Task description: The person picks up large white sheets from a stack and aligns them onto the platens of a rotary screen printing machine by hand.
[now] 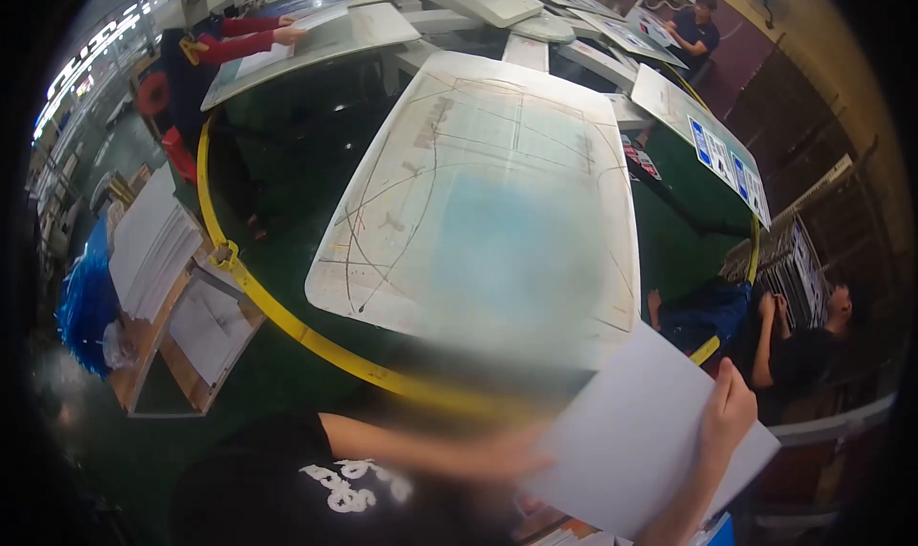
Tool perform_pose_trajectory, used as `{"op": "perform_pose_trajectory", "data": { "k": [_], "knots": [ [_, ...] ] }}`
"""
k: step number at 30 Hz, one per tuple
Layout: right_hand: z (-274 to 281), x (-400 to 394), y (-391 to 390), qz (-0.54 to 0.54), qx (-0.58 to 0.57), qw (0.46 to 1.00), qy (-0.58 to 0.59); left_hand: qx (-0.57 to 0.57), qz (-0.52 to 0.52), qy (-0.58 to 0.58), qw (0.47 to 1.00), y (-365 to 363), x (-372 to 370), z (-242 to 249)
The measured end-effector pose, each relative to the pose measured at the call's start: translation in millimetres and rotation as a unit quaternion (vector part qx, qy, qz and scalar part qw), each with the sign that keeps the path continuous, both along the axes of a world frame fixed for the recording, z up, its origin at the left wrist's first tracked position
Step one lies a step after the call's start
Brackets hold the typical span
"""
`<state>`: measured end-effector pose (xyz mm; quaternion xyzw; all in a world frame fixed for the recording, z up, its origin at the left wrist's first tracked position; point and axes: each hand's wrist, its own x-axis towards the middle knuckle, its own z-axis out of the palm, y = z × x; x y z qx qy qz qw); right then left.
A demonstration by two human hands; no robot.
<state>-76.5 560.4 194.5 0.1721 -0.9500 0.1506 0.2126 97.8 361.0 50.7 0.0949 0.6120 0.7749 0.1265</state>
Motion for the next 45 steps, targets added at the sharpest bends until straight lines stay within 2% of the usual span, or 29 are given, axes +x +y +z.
{"op": "perform_pose_trajectory", "data": {
  "k": [2, 4, 5, 8, 10, 12, 14, 17, 18, 19, 20, 23, 26, 28, 32, 45],
  "knots": [
    [-1.0, -21.3, -23.7, 0.104, -0.035, 0.993, -0.032, -0.022, 0.106, 0.006, 0.994, -26.0, -0.3, 12.7],
    [-5.3, -30.4, -42.3, 0.191, 0.007, 0.98, 0.053, -0.035, 0.18, -0.005, 0.983, -56.6, -3.1, 27.6],
    [-11.9, -35.5, -43.7, 0.207, -0.028, 0.976, 0.06, -0.042, 0.217, -0.018, 0.975, -76.3, -6.3, 36.7],
    [-39.9, -36.3, -39.8, 0.064, -0.046, 0.994, 0.074, -0.055, 0.294, -0.095, 0.949, -132.1, -20.3, 52.3],
    [-68.4, -38.5, -24.8, 0.007, -0.13, 0.988, -0.082, -0.031, 0.346, -0.049, 0.937, -162.9, -30.6, 40.5],
    [-98.9, -44.5, -27.5, 0.108, -0.341, 0.906, -0.228, -0.012, 0.389, -0.02, 0.921, -184.0, -41.3, 35.0],
    [-111.7, -48.1, -43.8, 0.093, -0.345, 0.88, -0.312, 0.017, 0.413, -0.011, 0.91, -201.5, -53.9, 24.6],
    [-147.3, -62.6, -81.1, 0.104, -0.33, 0.918, -0.194, -0.007, 0.409, 0.038, 0.912, -228.6, -70.2, 8.0],
    [-153.0, -67.3, -91.6, 0.087, -0.312, 0.926, -0.195, -0.119, 0.404, 0.052, 0.906, -240.9, -75.4, 4.1],
    [-156.1, -73.4, -101.2, 0.06, -0.242, 0.952, -0.176, -0.229, 0.393, 0.069, 0.888, -257.2, -79.9, 0.8],
    [-162.9, -79.4, -109.6, 0.063, -0.226, 0.955, -0.179, -0.337, 0.376, 0.087, 0.859, -273.4, -84.3, -2.5],
    [-170.3, -88.5, -142.4, 0.072, -0.189, 0.961, -0.19, -0.55, 0.344, 0.073, 0.758, -314.6, -95.4, -30.8],
    [-157.3, -82.9, -177.4, 0.058, -0.16, 0.968, -0.187, -0.624, 0.282, 0.051, 0.727, -340.0, -102.3, -36.4],
    [-161.0, -88.2, -188.7, 0.036, -0.126, 0.979, -0.155, -0.641, 0.252, 0.067, 0.722, -357.0, -105.4, -44.4],
    [-164.7, -85.5, -205.1, 0.051, -0.155, 0.979, -0.125, -0.658, 0.252, 0.079, 0.706, -371.1, -106.0, -51.6],
    [-178.3, -85.9, -207.2, 0.038, -0.109, 0.983, -0.144, -0.681, 0.276, 0.071, 0.675, -367.9, -95.2, -65.0]
  ]
}}
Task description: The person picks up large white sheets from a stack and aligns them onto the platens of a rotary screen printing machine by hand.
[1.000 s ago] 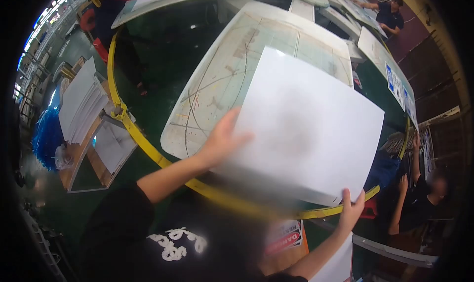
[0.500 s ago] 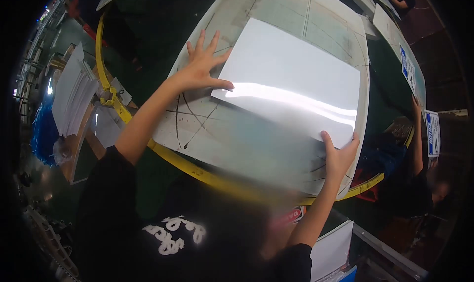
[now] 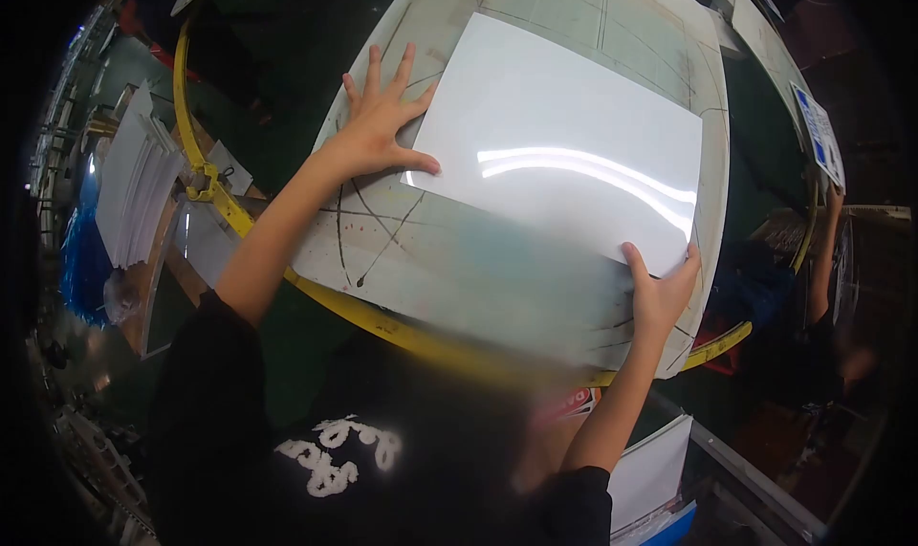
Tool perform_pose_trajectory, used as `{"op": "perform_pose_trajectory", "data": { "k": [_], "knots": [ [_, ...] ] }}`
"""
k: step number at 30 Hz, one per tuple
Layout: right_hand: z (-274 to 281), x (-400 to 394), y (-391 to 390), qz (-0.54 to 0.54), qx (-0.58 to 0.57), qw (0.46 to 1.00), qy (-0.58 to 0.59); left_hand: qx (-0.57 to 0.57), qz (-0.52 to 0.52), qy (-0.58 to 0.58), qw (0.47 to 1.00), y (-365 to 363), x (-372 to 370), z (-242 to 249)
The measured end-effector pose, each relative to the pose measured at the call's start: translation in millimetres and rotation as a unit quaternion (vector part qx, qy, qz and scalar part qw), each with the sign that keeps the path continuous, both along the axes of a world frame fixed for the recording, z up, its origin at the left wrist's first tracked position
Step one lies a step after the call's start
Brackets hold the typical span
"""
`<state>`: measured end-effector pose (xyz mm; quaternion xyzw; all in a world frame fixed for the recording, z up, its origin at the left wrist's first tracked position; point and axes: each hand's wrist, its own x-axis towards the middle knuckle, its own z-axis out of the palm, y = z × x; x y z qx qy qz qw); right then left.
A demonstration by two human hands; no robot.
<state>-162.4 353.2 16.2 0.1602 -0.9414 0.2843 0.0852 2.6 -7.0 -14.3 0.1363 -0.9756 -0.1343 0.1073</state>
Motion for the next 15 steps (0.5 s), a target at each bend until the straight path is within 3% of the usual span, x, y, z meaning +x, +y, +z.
{"op": "perform_pose_trajectory", "data": {
  "k": [8, 15],
  "knots": [
    [-1.6, 2.9, -2.3, -0.009, -0.004, 1.0, -0.027, -0.013, 0.046, -0.045, 0.998, 9.3, 0.1, 8.0],
    [0.0, 7.4, -7.1, -0.041, 0.103, 0.994, -0.002, -0.051, 0.044, -0.053, 0.996, 14.5, -1.8, 18.1]
  ]
}}
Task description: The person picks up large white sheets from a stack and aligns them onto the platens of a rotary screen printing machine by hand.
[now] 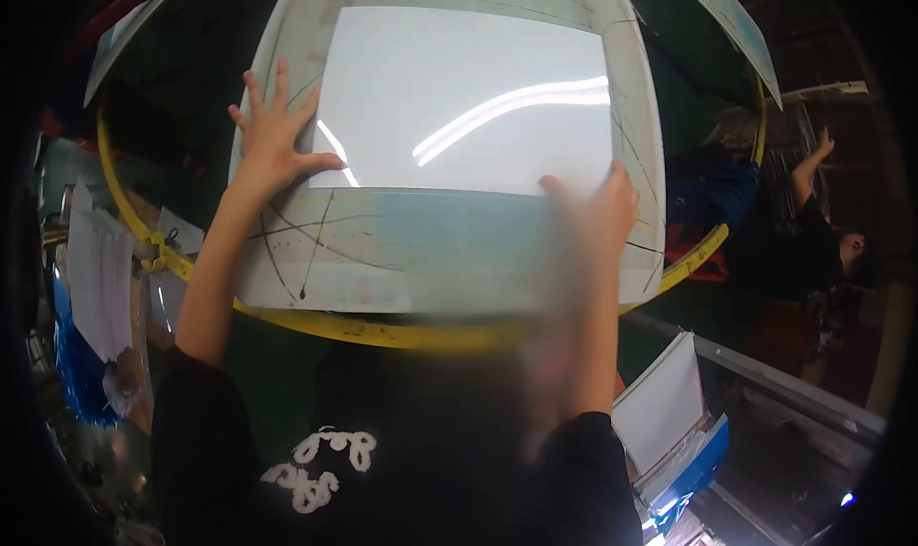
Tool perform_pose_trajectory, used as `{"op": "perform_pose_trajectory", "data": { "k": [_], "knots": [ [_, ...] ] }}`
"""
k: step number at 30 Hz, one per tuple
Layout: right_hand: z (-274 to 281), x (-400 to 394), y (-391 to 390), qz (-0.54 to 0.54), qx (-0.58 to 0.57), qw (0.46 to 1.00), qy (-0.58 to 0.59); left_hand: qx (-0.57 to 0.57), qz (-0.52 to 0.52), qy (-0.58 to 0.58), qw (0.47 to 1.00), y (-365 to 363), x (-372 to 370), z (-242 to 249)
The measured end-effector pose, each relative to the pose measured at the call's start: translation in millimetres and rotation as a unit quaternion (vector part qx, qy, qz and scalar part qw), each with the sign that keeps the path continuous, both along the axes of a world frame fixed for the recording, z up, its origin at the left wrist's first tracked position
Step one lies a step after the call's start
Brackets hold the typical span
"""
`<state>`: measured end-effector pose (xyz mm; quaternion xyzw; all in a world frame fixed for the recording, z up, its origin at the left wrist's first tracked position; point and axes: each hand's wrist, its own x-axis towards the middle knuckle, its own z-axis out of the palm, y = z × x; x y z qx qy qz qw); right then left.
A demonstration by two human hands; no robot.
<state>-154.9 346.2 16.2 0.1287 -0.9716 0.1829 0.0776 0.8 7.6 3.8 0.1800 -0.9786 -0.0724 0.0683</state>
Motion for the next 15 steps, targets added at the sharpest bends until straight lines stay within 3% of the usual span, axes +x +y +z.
{"op": "perform_pose_trajectory", "data": {
  "k": [7, 13, 15],
  "knots": [
    [-7.3, -1.2, -0.3, -0.044, 0.033, 0.998, 0.038, -0.004, 0.018, -0.043, 0.999, 11.5, -0.6, 16.4],
    [2.6, -4.3, 15.8, 0.174, 0.085, 0.98, 0.054, -0.081, 0.042, -0.099, 0.991, 28.8, -8.8, 35.4],
    [17.6, -5.0, 33.1, 0.176, -0.051, 0.977, -0.109, -0.148, 0.07, -0.173, 0.971, 41.9, -15.4, 45.5]
  ]
}}
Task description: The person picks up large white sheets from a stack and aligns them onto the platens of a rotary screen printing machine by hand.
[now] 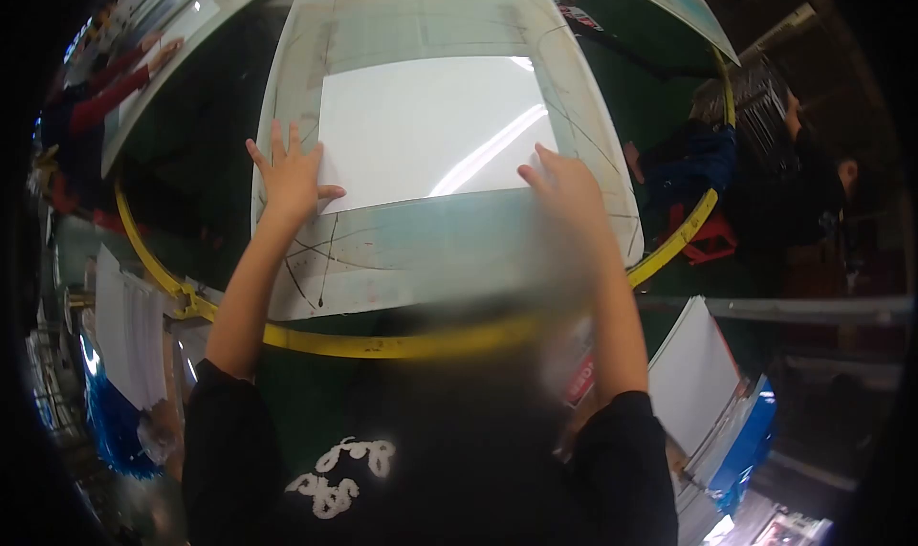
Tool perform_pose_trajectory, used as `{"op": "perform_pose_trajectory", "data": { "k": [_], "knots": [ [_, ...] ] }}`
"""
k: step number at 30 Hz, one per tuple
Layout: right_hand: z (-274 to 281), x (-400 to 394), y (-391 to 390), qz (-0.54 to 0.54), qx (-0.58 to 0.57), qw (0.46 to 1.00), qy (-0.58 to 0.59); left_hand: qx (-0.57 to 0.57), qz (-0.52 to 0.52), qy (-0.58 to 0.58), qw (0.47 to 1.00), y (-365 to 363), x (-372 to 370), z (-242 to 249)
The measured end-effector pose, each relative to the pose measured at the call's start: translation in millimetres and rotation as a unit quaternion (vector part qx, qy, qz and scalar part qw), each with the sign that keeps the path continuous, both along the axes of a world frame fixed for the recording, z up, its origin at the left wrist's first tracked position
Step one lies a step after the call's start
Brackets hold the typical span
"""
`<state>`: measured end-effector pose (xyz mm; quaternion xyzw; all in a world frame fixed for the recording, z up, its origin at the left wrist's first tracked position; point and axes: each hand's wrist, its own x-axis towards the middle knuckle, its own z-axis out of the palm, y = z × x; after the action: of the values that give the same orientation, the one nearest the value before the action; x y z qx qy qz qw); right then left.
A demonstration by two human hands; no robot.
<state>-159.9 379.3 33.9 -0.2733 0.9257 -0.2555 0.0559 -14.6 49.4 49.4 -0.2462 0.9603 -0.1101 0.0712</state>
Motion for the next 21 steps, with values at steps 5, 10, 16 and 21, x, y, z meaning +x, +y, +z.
{"op": "perform_pose_trajectory", "data": {
  "k": [5, 10, 16, 21],
  "knots": [
    [42.4, 67.9, 109.1, 0.067, -0.03, 0.995, 0.075, 0.006, -0.156, 0.252, 0.955, 55.1, 47.4, 5.8],
    [48.6, 216.6, 301.6, -0.14, 0.145, 0.979, -0.023, 0.177, -0.265, 0.312, 0.895, 122.1, 141.6, 5.8],
    [-6.8, 362.3, 427.8, -0.308, 0.215, 0.92, -0.114, 0.297, -0.304, 0.318, 0.848, 176.6, 168.1, -11.7],
    [-21.4, 376.8, 444.3, -0.375, 0.127, 0.917, -0.054, 0.357, -0.381, 0.319, 0.791, 212.6, 155.8, 9.5]
  ]
}}
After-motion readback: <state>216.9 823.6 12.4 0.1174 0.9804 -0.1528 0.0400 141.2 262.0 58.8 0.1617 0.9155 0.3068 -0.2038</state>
